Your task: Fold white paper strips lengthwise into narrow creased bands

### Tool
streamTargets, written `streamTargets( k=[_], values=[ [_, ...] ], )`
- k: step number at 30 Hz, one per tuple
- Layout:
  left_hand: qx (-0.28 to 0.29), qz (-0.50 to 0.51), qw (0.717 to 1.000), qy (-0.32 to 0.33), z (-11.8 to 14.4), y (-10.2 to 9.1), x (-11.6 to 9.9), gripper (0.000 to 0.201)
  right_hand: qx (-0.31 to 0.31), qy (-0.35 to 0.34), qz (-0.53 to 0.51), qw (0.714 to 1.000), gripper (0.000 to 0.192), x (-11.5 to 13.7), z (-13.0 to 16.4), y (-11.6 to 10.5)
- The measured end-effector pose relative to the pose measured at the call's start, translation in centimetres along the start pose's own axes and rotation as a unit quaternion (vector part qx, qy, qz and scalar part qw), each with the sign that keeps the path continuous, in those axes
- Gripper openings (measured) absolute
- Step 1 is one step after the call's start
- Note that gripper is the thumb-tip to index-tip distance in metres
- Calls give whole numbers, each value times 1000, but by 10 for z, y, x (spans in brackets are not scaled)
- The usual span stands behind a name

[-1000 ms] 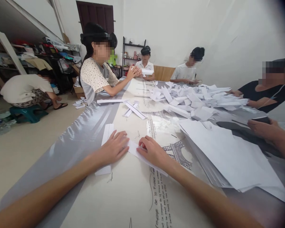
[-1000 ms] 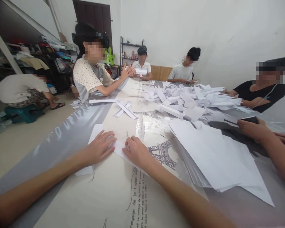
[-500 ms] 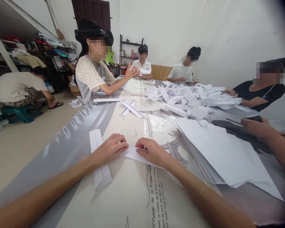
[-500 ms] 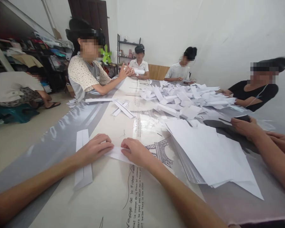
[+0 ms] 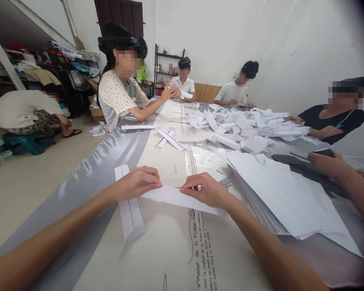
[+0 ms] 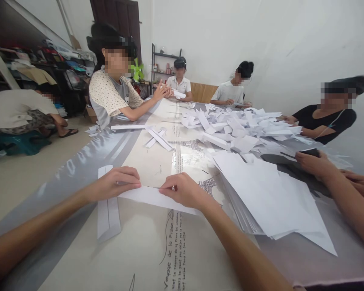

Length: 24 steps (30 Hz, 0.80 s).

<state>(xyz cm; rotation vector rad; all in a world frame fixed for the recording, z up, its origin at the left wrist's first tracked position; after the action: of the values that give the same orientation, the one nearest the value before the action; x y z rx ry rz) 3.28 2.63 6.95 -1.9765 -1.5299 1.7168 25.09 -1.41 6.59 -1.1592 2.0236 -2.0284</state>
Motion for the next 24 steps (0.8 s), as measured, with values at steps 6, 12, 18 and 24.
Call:
streamTargets(
  k=[6,12,18,24],
  values=[
    [-4,61,997,-52,4,-6,8,35,25,28,-65,997,23,-11,3,-2],
    [-4,74,995,-68,5,-8,11,36,32,29,-76,996,25,-12,3,-1],
    [-54,90,992,-69,8,-30,22,35,23,46,-95,994,23,-23,4,-8],
    [-19,78,994,-77,9,-18,21,33,36,42,-101,993,21,-18,3,1]
  ],
)
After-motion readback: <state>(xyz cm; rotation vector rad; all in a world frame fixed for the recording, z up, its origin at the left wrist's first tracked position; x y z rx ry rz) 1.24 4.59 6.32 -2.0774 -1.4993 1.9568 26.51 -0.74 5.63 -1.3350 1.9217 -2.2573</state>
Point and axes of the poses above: each hand's wrist, its own z-axis away from the middle knuckle, its own y-axis out of the palm, x = y × z, the point moved 5 cm from there along -z, towards the middle knuckle, and after that the axes turned 13 degrees about z, right-handed, at the moved point
